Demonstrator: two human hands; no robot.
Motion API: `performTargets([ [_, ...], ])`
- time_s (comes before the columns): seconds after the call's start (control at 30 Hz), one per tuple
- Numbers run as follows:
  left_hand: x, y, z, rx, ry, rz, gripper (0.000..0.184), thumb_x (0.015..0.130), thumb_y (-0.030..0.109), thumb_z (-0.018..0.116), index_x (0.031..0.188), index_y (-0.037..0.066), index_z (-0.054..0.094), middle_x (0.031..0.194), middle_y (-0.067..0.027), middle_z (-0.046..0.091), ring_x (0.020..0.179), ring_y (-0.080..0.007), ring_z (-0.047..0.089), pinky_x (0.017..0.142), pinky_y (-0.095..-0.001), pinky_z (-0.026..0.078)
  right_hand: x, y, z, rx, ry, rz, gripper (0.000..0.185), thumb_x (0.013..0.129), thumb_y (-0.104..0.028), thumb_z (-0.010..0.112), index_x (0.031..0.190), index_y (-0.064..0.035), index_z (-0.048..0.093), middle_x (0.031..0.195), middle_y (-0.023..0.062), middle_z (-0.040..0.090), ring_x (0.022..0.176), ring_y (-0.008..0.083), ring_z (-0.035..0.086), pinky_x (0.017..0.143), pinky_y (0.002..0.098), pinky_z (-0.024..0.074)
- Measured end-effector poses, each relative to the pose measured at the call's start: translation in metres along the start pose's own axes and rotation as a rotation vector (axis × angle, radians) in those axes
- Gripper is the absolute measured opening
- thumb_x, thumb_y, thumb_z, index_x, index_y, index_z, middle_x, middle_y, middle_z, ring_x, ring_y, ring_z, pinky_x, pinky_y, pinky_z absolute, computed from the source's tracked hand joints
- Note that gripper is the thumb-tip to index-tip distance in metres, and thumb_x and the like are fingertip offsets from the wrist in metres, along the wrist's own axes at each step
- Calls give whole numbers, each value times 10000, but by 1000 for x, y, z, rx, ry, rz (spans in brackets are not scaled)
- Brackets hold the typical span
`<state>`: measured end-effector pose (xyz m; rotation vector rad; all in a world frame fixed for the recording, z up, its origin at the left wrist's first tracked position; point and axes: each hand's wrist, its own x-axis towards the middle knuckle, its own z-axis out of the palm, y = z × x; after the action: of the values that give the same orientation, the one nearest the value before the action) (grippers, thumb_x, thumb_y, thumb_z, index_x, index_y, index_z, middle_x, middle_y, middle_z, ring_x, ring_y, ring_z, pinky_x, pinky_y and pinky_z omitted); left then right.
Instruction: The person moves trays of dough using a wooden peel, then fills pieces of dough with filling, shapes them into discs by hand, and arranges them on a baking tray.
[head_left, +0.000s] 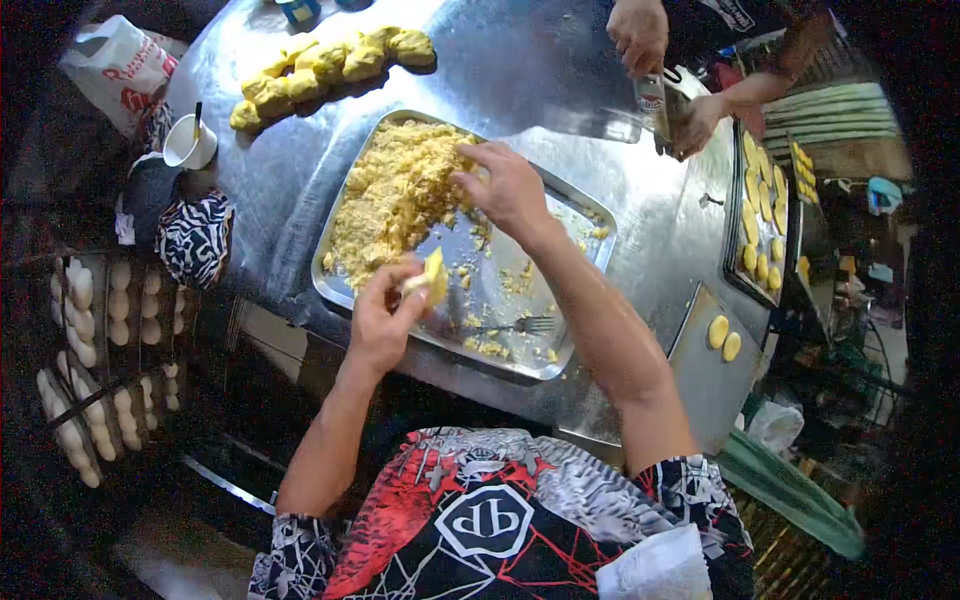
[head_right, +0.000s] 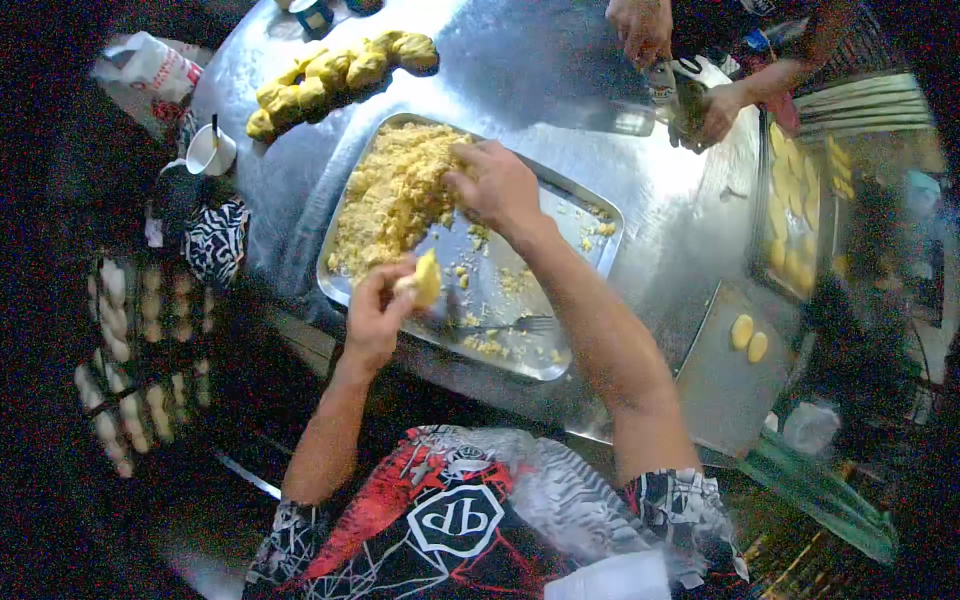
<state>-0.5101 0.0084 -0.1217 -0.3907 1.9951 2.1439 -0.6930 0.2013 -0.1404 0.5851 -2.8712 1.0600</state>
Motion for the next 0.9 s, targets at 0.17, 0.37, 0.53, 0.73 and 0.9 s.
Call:
performTargets([
  [0.17,-26,-37,-11,-29,-5,127,311,922,27,615,1227,23,554,1064,-63,659,886,-90,611,773,-248,504,7,1,-9,-85,-191,88,361,850,-261,761,1174,-105,721,1118,148,681,1025,337,659,907,417,529],
  [0.37,-24,-17,-2,-35,32,114,360,935,12,634,1292,14,595,1111,-93,687,987,-128,652,874,-275,524,-18,-2,1,-209,-79,-132,385,818,-226,789,1168,-86,707,1076,126,655,1000,347,628,889,418,531],
  [0.53,-14,-18,11,-118,126,65,351,966,65,647,1297,-38,594,1104,-98,695,984,-153,666,878,-295,541,-11,10,-23,-123,-310,-73,345,883,-178,733,1199,-44,698,990,99,700,913,314,670,849,379,555],
  [0.73,22,-4,64,-27,189,74,343,1035,126,555,1322,-60,589,1142,-108,692,1021,-163,666,898,-306,543,-70,2,-63,959,-356,368,358,986,-190,663,1261,39,666,1070,103,735,915,156,702,790,300,580],
  [0.9,20,16,112,-616,46,-9,361,1074,225,521,1311,-32,609,1152,-106,693,1017,-187,686,916,-341,574,-122,-16,-69,500,72,69,251,876,-33,715,1125,-30,745,928,130,746,887,251,719,808,362,561],
])
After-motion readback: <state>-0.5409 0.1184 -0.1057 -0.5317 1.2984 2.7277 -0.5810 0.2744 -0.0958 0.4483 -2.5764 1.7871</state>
